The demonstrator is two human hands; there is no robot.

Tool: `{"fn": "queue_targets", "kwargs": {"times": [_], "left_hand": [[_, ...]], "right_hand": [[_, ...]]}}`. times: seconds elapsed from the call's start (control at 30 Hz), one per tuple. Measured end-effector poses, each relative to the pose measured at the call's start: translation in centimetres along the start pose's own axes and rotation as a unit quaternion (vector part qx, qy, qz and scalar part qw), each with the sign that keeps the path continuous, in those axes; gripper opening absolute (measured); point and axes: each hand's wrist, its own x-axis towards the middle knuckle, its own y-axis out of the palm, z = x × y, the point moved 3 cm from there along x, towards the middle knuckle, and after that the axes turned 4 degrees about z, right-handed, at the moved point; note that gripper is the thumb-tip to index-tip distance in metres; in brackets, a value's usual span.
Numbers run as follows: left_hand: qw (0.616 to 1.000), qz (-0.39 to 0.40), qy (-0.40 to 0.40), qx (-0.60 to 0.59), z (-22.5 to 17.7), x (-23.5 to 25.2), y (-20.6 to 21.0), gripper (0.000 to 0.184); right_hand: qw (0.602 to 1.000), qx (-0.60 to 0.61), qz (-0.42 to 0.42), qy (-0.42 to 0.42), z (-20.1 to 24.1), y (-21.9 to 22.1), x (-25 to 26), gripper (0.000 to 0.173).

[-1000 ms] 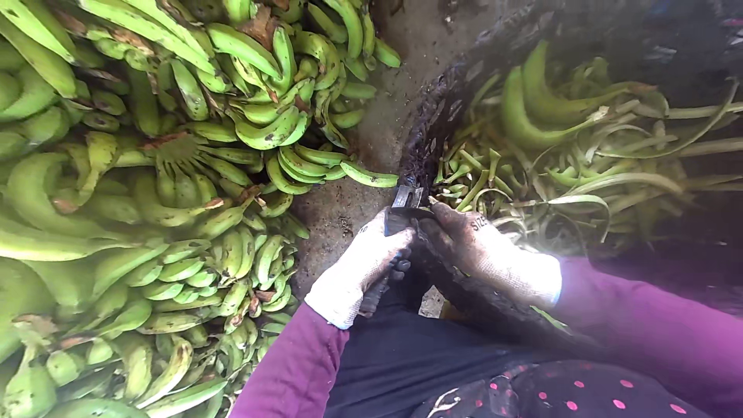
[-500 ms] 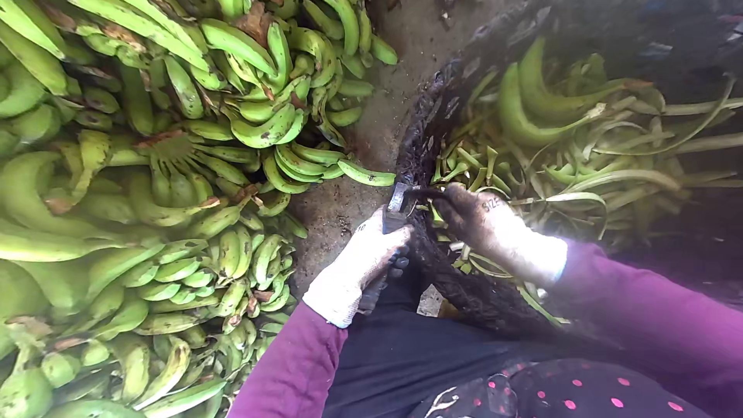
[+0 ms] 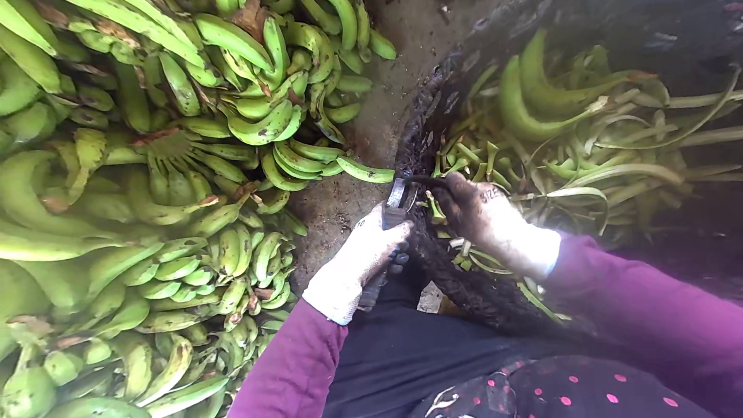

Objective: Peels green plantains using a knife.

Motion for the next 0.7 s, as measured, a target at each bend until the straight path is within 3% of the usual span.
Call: {"fn": "queue_targets", "kwargs": {"times": [0.1,0.23,0.33,0.47,0.6,0.7], "left_hand": [[1.0,-0.003,0.002,-0.005,-0.3,-0.3,0.0,0.038],[1.0,0.006,0.002,-0.007,-0.1,0.1,0.0,0.037],[1.0,0.002,-0.001,-0.011,-0.2,0.2,-0.1,0.038],[1.0,-0.008,0.003,0.006,0.2,0.8,-0.1,0.042],[1.0,0.001,-0.004,-0.022,0.5,0.7,-0.1,0.042],[1.0,0.005,0.0,-0.028,0.4,0.8,0.0,0.039]], "right_hand": [[0.999,0.01,0.044,-0.006,1.2,0.0,-0.8,0.026],[0.999,-0.024,0.014,0.018,-0.1,-0.5,0.7,0.029],[0.999,-0.017,0.044,-0.003,0.6,-0.8,-0.2,0.026],[1.0,-0.007,-0.005,-0.003,0.2,-0.2,0.1,0.025],[0.999,0.005,0.05,-0.01,1.2,0.2,-0.6,0.025],[1.0,-0.002,0.0,0.009,-0.1,0.0,0.7,0.027]]}}
